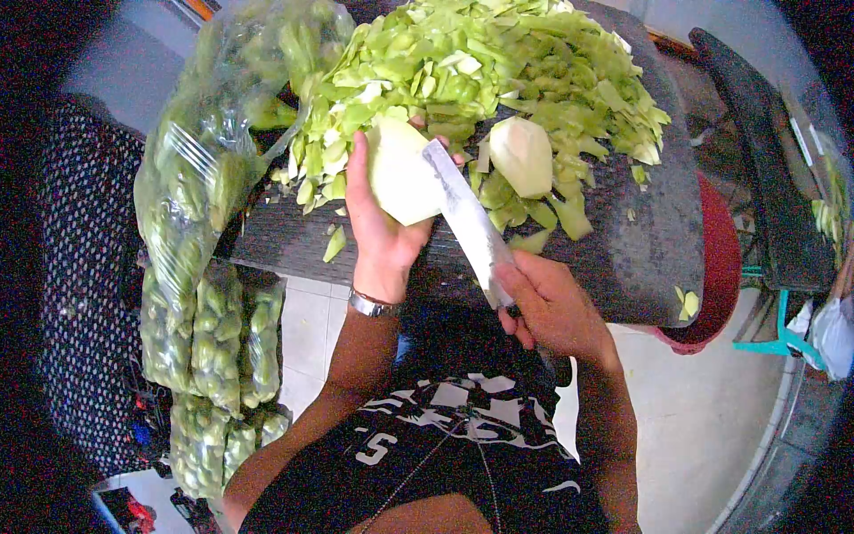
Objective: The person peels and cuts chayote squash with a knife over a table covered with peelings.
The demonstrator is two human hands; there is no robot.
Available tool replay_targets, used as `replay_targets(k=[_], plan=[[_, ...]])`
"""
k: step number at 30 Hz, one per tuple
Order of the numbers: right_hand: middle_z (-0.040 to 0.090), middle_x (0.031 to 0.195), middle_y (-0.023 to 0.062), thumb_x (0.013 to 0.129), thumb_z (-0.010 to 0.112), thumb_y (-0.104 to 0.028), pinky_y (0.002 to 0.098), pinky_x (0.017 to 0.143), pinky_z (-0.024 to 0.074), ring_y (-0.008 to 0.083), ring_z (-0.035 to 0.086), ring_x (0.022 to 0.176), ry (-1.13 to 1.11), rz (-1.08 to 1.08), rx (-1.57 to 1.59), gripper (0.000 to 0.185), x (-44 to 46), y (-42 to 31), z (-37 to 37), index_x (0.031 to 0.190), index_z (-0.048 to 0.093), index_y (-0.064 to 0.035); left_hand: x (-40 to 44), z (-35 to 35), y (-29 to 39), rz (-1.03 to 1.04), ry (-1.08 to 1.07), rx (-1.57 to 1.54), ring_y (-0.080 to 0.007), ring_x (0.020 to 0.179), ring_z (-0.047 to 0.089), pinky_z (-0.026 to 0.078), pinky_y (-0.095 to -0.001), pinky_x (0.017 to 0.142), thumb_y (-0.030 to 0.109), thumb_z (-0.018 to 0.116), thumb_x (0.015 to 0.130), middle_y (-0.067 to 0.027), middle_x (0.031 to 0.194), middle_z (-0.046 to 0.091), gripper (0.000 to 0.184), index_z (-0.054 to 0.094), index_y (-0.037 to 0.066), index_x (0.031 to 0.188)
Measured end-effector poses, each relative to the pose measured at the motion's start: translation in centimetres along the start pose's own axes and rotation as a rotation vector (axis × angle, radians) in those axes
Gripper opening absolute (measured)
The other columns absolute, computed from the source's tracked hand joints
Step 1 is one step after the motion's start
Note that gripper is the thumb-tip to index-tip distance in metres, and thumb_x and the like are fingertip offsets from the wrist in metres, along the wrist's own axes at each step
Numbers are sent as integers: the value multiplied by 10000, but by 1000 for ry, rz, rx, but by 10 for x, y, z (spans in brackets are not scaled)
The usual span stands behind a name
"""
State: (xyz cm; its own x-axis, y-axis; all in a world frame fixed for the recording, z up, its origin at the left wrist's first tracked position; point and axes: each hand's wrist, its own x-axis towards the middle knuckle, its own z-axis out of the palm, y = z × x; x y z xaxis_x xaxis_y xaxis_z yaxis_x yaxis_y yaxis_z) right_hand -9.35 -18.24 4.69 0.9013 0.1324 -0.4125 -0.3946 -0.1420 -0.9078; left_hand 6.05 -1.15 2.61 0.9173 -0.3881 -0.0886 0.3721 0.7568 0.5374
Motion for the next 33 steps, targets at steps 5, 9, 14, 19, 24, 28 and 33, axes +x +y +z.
replay_targets(k=[5, 9, 14, 19, 24, 28, 33], plan=[[571, 646, 18, 1112, 424, -324, 262, 421, 415, 98, 499, 446, -27, -50, 89, 320, 12, -2, 9, 1045, 579, -53, -9, 10, -17, -90, -18, 17, -369, 928, 692, 562, -559, 837, 749, 361, 984, -196, 1071, 678, 783, 522, 72, 1342], [561, 635, 21, 1112, 431, -334, 268, 403, 406, 102, 494, 438, -76, -9, 139, 318, 11, -2, 5, 1036, 568, -58, -4, 5, -16, -71, -33, -44, -364, 935, 692, 566, -555, 810, 758, 340, 982, -197, 1067, 682, 791, 555, 71, 1311], [550, 617, 33, 1104, 445, -362, 271, 372, 392, 106, 472, 407, -86, 63, 342, 334, 11, 4, 7, 1015, 563, -63, -1, 3, -20, 6, 71, 56, -363, 903, 698, 571, -544, 791, 747, 350, 987, -191, 1045, 689, 761, 570, 66, 1247], [534, 591, 29, 1100, 448, -388, 265, 367, 391, 105, 452, 380, -195, 44, 437, 354, 19, 14, 1, 1007, 558, -64, 2, -3, -22, 45, 161, 229, -364, 845, 707, 576, -514, 726, 726, 386, 991, -194, 1014, 691, 703, 570, 78, 1191], [527, 583, 18, 1100, 445, -400, 264, 369, 392, 101, 460, 386, -178, -2, 257, 357, 21, 16, 1, 1008, 556, -74, 5, -9, -14, -67, 122, 164, -358, 827, 710, 578, -507, 702, 710, 402, 996, -192, 997, 692, 685, 572, 76, 1189], [530, 587, 18, 1096, 453, -410, 260, 361, 388, 98, 459, 384, -186, 16, 349, 357, 22, 12, 1, 1018, 560, -79, -1, 1, -20, -85, 124, 144, -347, 801, 712, 582, -500, 682, 692, 390, 1009, -185, 957, 696, 670, 575, 67, 1165], [525, 577, 17, 1083, 480, -420, 261, 328, 378, 87, 438, 360, -181, 134, 493, 357, 19, 9, 5, 1052, 568, -75, 5, -3, -21, 63, 208, 237, -328, 763, 711, 585, -480, 661, 697, 354, 1016, -170, 906, 702, 674, 581, 74, 1137]])
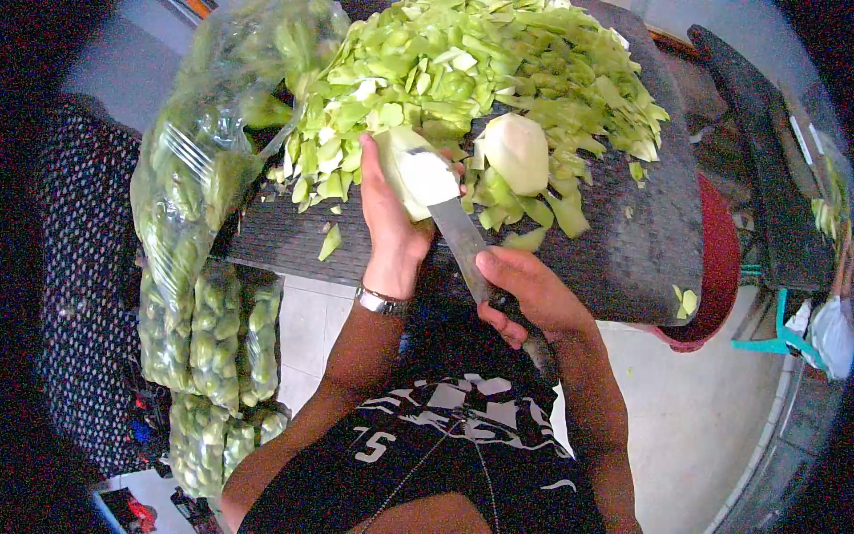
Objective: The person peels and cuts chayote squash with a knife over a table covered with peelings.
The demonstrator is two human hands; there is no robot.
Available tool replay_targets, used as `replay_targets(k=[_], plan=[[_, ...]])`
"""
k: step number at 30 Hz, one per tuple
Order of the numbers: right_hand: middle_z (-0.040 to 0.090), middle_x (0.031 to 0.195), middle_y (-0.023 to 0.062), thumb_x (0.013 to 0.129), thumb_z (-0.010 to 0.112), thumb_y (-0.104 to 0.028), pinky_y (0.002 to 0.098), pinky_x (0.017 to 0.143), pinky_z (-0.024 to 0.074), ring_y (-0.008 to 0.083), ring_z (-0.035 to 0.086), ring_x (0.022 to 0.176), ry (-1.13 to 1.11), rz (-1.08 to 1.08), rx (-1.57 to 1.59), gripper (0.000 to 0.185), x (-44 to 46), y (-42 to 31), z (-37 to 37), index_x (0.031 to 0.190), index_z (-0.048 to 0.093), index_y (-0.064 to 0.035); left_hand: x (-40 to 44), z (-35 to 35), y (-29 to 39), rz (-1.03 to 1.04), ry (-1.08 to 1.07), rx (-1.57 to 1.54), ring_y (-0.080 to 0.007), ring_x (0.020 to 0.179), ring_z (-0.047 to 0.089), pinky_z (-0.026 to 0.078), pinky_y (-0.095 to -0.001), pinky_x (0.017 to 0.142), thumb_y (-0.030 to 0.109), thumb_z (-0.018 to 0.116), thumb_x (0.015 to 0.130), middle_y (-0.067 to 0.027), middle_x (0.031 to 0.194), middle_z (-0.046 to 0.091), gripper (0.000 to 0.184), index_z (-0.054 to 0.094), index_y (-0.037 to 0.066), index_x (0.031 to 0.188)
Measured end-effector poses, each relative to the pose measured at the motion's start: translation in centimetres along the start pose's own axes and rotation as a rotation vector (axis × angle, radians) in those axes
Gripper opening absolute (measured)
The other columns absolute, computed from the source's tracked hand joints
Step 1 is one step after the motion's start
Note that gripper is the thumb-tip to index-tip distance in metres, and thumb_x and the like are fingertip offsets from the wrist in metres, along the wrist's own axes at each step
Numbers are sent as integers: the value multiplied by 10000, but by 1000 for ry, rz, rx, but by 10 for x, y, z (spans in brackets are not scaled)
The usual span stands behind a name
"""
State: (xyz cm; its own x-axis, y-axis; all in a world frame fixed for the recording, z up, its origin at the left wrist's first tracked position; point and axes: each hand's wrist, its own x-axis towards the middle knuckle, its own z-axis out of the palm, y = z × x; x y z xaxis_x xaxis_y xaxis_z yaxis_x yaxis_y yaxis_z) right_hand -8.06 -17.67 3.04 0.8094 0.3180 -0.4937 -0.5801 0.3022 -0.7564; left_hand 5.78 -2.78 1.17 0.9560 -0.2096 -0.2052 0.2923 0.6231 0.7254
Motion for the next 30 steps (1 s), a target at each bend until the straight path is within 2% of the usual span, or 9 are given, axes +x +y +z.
replay_targets(k=[7, 13, 16, 19, 20, 23, 24, 27, 30], plan=[[513, 557, 21, 1073, 500, -426, 254, 299, 360, 86, 413, 334, -45, -12, 99, 364, 0, 0, 0, 1004, 558, -74, 3, 3, 6, 44, 43, -35, -273, 734, 701, 599, -404, 676, 671, 326, 1043, -148, 891, 689, 661, 553, 61, 1161], [519, 563, 26, 1079, 489, -407, 258, 279, 337, 81, 388, 320, -247, -30, 205, 371, 7, 1, 1, 986, 546, -52, 3, -10, -2, -11, -50, -41, -338, 811, 717, 598, -484, 676, 728, 309, 1008, -185, 997, 699, 731, 560, 71, 1210], [520, 570, 24, 1081, 487, -392, 267, 294, 353, 90, 398, 330, -211, -81, 267, 346, 13, -8, -2, 1008, 556, -61, 3, -9, 1, -25, 12, -181, -360, 967, 702, 585, -535, 810, 674, 312, 1030, -168, 1093, 690, 712, 552, 49, 1272], [523, 578, 11, 1091, 467, -399, 251, 341, 387, 85, 432, 376, 202, -159, -9, 341, 5, -30, 12, 1038, 567, -77, -8, -16, 19, -120, -40, -176, -394, 1117, 655, 524, -617, 962, 542, 450, 1028, -178, 1179, 674, 591, 557, 35, 1312], [584, 602, 76, 1085, 483, -345, 351, 440, 483, 213, 563, 439, 270, -218, -242, 295, 12, -26, -1, 1057, 580, -68, -8, -19, 23, -134, -33, -164, -399, 1119, 654, 518, -628, 970, 506, 488, 1019, -184, 1186, 672, 562, 558, 32, 1314], [644, 673, 172, 1061, 508, -253, 481, 565, 525, 376, 659, 588, 800, -571, -1393, 218, 9, -25, 0, 1037, 579, -48, -10, -30, 30, -146, -73, -205, -428, 1105, 659, 512, -658, 973, 374, 582, 976, -202, 1202, 666, 484, 563, 33, 1318], [654, 732, 237, 1026, 543, -193, 564, 654, 511, 463, 669, 729, 816, -507, -1388, 150, 1, -33, 9, 1018, 575, -47, -11, -33, 32, -152, -80, -211, -434, 1100, 660, 513, -657, 971, 367, 581, 974, -205, 1206, 665, 478, 564, 34, 1316], [613, 751, 292, 1021, 571, -177, 559, 609, 444, 517, 604, 743, 860, -606, -1372, 159, -5, -33, 11, 1029, 576, -19, -14, -35, 37, -169, -103, -217, -446, 1091, 659, 527, -643, 937, 407, 566, 989, -208, 1217, 667, 497, 559, 43, 1327], [630, 697, 243, 1027, 565, -181, 506, 573, 461, 447, 640, 646, 776, -583, -1313, 169, -13, -38, 11, 1023, 575, -12, -13, -39, 38, -174, -162, -221, -433, 1075, 665, 539, -609, 915, 461, 553, 1000, -197, 1205, 678, 523, 567, 49, 1320]])
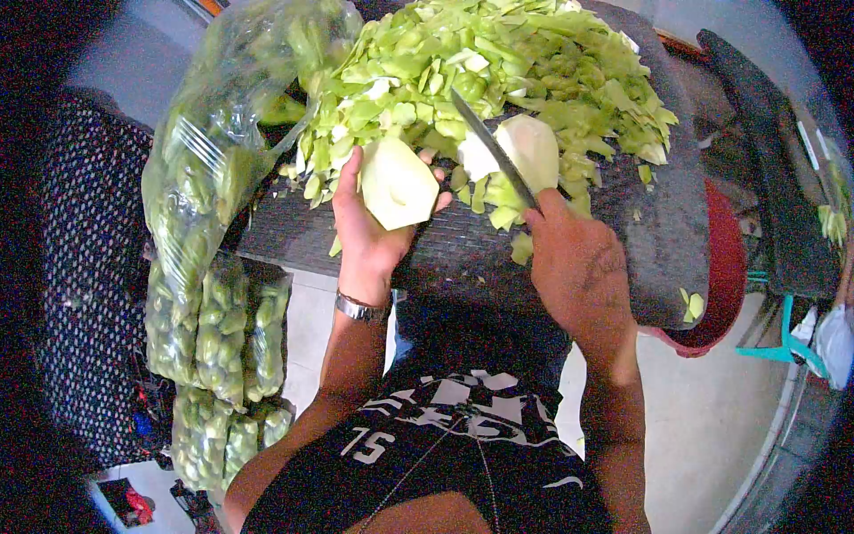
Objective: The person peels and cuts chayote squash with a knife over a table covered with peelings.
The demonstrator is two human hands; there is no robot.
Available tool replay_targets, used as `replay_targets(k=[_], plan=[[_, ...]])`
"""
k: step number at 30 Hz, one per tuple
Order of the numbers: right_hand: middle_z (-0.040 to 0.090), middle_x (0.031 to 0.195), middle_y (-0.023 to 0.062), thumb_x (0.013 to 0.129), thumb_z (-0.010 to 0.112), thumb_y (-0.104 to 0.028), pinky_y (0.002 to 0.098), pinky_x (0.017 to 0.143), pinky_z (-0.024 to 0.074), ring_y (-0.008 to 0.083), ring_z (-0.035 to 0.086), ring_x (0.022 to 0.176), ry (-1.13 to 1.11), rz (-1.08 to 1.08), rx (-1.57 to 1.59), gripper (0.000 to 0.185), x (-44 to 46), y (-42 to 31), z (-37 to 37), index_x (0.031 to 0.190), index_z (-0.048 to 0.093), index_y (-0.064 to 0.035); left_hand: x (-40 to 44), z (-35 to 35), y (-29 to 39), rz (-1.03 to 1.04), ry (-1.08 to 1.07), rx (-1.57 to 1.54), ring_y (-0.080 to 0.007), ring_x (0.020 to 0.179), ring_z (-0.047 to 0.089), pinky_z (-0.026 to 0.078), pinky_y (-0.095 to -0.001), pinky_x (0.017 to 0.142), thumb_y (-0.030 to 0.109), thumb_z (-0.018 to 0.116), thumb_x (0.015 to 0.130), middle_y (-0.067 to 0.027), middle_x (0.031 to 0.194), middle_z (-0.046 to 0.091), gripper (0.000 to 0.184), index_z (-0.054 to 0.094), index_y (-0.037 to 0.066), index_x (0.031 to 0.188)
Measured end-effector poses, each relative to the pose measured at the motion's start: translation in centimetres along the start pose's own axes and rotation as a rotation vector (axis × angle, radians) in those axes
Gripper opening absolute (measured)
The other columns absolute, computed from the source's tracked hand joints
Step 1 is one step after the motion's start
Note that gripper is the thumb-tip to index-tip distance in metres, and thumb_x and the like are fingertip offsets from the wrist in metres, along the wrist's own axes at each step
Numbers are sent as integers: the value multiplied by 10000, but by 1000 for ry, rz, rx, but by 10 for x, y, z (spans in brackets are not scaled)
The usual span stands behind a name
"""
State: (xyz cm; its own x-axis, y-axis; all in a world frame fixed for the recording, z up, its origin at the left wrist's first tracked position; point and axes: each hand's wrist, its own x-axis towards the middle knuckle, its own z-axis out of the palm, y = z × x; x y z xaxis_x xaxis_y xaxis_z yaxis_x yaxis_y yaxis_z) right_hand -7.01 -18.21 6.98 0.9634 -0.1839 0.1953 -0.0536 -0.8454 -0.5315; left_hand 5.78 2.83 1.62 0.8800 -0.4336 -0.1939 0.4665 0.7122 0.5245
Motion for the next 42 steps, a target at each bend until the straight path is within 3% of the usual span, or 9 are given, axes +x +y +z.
replay_targets(k=[2, 6, 15, 24, 29, 32, 36, 39, 42], plan=[[636, 663, 194, 1041, 546, -222, 487, 590, 503, 387, 681, 642, -181, 136, 261, 198, -5, -9, -12, 990, 564, -32, 5, -2, -2, 10, -42, -7, -403, 1061, 675, 547, -567, 914, 500, 544, 1004, -183, 1196, 687, 535, 586, 56, 1300], [620, 615, 146, 1055, 535, -261, 448, 581, 517, 314, 698, 604, -514, 285, 508, 261, -23, -11, -12, 940, 552, -27, 11, 11, -4, 159, 156, -82, -331, 1045, 692, 555, -487, 937, 518, 549, 1006, -149, 1158, 698, 524, 616, 57, 1245], [608, 666, 252, 1044, 546, -246, 523, 599, 494, 482, 656, 695, -414, 207, 413, 251, -33, -2, 10, 952, 548, -13, 6, 21, -6, 264, 96, 93, -313, 998, 712, 573, -456, 929, 535, 552, 1008, -127, 1078, 696, 539, 612, 38, 1208], [635, 800, 306, 1025, 552, -225, 618, 681, 468, 536, 626, 806, -391, 164, 369, 210, -38, 4, 19, 997, 564, -17, 8, 23, -9, 233, 109, 147, -318, 953, 726, 601, -465, 879, 544, 553, 1004, -135, 1068, 698, 556, 602, 32, 1217], [639, 818, 308, 1026, 545, -228, 607, 694, 479, 545, 620, 836, -406, 184, 395, 224, -38, 12, 23, 1035, 579, -7, 13, 21, -19, 229, 106, 162, -317, 946, 728, 605, -490, 867, 567, 536, 1005, -145, 1058, 702, 572, 595, 44, 1229], [650, 773, 281, 1036, 535, -241, 557, 658, 508, 507, 652, 762, -445, 188, 419, 245, -35, 12, 20, 1042, 587, -2, 14, 28, -22, 218, 124, 131, -335, 895, 731, 607, -505, 837, 575, 510, 1012, -167, 1022, 706, 572, 590, 45, 1212], [652, 668, 193, 1058, 512, -273, 446, 576, 526, 341, 688, 583, -589, 331, 517, 287, -35, 6, 8, 1020, 595, 0, 22, 24, -17, 117, 3, 161, -373, 820, 724, 603, -513, 779, 587, 465, 1021, -212, 972, 702, 582, 585, 44, 1189], [554, 572, 23, 1095, 458, -279, 284, 413, 396, 105, 490, 418, -564, 298, 600, 292, -40, 20, 17, 1039, 612, -37, 23, 32, -18, 113, 29, 145, -362, 809, 720, 606, -499, 759, 583, 449, 1031, -207, 946, 695, 575, 583, 42, 1172], [549, 576, 14, 1102, 451, -299, 270, 404, 392, 91, 483, 417, -590, 332, 704, 310, -37, 21, 15, 1024, 604, -41, 20, 35, -17, 115, 12, 136, -305, 844, 722, 621, -469, 771, 563, 462, 1043, -156, 943, 682, 542, 586, 46, 1144]])
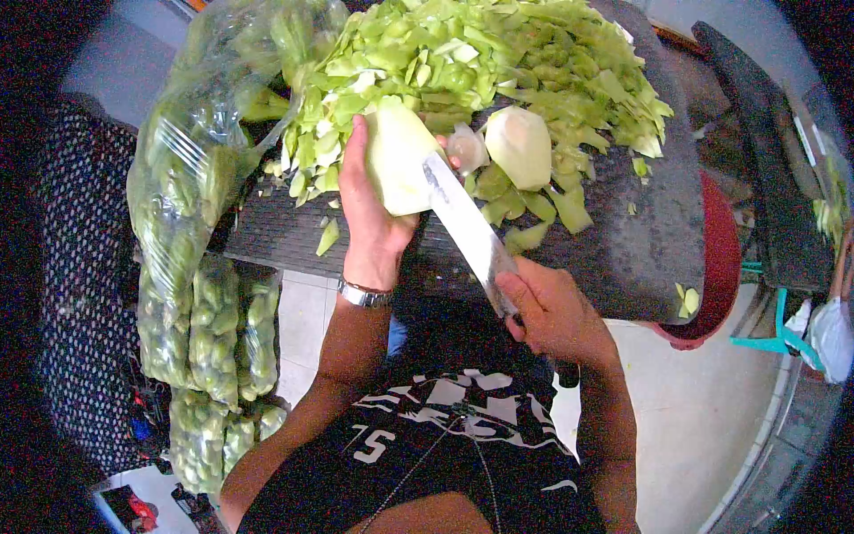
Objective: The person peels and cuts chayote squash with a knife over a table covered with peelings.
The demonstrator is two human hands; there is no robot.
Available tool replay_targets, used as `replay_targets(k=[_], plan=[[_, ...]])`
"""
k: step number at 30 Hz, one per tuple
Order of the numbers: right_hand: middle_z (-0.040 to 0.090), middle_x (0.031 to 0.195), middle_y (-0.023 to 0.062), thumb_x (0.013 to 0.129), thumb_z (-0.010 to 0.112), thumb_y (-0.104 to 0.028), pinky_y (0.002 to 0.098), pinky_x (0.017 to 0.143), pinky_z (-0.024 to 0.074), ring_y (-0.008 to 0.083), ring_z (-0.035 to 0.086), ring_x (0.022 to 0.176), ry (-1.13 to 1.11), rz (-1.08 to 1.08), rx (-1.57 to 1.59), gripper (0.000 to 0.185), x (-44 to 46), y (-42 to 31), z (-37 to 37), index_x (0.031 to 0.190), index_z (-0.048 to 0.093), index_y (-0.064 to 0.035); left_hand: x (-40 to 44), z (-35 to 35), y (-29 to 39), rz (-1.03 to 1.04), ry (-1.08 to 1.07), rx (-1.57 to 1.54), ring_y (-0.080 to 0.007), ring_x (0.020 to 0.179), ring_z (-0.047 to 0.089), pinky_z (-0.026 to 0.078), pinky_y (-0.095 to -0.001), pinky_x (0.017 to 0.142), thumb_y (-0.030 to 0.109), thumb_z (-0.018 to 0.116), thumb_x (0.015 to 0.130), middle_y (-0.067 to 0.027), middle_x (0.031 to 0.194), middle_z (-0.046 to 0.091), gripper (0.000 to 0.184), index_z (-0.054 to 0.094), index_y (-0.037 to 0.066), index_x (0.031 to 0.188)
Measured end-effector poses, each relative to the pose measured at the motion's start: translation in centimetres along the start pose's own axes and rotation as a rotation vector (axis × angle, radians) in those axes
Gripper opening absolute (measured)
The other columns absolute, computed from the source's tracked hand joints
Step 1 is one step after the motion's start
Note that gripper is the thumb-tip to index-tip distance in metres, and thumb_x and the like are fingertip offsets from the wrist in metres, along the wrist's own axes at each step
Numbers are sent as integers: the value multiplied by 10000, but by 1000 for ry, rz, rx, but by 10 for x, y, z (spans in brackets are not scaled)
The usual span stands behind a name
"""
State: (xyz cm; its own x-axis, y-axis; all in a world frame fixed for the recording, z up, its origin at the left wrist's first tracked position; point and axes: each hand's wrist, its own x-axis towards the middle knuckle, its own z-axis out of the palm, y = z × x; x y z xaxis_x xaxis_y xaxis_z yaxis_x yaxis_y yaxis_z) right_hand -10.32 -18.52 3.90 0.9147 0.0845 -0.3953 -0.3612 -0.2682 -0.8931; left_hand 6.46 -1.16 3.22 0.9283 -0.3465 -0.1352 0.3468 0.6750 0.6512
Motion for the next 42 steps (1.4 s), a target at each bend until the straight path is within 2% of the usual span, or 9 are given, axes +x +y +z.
replay_targets(k=[2, 5, 9, 12, 15, 33, 37, 38, 42], plan=[[550, 583, 15, 1104, 446, -309, 268, 401, 392, 90, 482, 415, 5, -28, -33, 319, 0, 1, 2, 1025, 603, -42, 4, -5, 0, -11, -5, -6, -304, 848, 722, 622, -479, 771, 561, 472, 1039, -144, 945, 677, 538, 588, 45, 1140], [589, 627, 66, 1093, 463, -301, 329, 478, 459, 145, 568, 492, 12, 7, -71, 329, -1, -9, 2, 1006, 592, -12, 7, -6, -4, -2, 67, -30, -396, 790, 714, 596, -524, 736, 600, 470, 1009, -233, 953, 698, 599, 582, 44, 1202], [614, 671, 94, 1087, 471, -290, 352, 504, 485, 177, 619, 543, -25, 27, -42, 334, -1, -13, -3, 987, 580, 10, 6, -7, -7, 4, 23, -13, -391, 802, 713, 594, -513, 744, 590, 494, 1004, -230, 960, 694, 616, 576, 34, 1256], [538, 614, 3, 1105, 451, -308, 237, 395, 390, 79, 495, 429, 11, 1, 10, 307, -1, -3, 3, 1005, 587, -53, 4, -10, -5, 12, -19, 17, -387, 815, 712, 591, -506, 754, 588, 496, 1005, -227, 970, 690, 636, 565, 29, 1300], [579, 642, 36, 1094, 458, -315, 293, 438, 430, 120, 526, 469, -136, 181, 134, 316, -5, -13, -3, 984, 585, -47, 2, -11, 0, 2, -64, 52, -384, 830, 710, 587, -507, 764, 598, 487, 1007, -224, 995, 688, 653, 558, 31, 1324], [556, 617, 16, 1108, 437, -345, 258, 399, 404, 97, 492, 426, -106, 13, 237, 323, 15, 4, 12, 1026, 568, -62, -14, -9, -32, -114, -80, -217, -395, 863, 704, 583, -574, 793, 695, 358, 1008, -204, 1076, 690, 714, 556, 73, 1297], [557, 618, 20, 1108, 426, -326, 262, 397, 402, 106, 490, 423, 170, 38, 273, 311, 10, 0, 6, 1036, 572, -61, -13, -14, -20, -140, 17, -61, -424, 976, 699, 561, -610, 887, 634, 369, 1027, -224, 1144, 682, 668, 583, 47, 1263], [559, 619, 21, 1108, 425, -318, 264, 396, 401, 108, 489, 422, 189, 2, 268, 305, 10, 3, 0, 1035, 572, -61, -13, -18, -17, -184, -34, -70, -429, 1077, 675, 526, -620, 973, 548, 446, 1029, -226, 1163, 674, 596, 570, 15, 1265], [555, 620, 20, 1101, 451, -286, 269, 395, 400, 105, 492, 429, 257, -39, 281, 271, 5, 10, -10, 1059, 578, -51, -5, -26, -4, -299, 92, -320, -434, 1175, 616, 457, -640, 1067, 381, 550, 1014, -228, 1224, 648, 493, 525, -26, 1291]])
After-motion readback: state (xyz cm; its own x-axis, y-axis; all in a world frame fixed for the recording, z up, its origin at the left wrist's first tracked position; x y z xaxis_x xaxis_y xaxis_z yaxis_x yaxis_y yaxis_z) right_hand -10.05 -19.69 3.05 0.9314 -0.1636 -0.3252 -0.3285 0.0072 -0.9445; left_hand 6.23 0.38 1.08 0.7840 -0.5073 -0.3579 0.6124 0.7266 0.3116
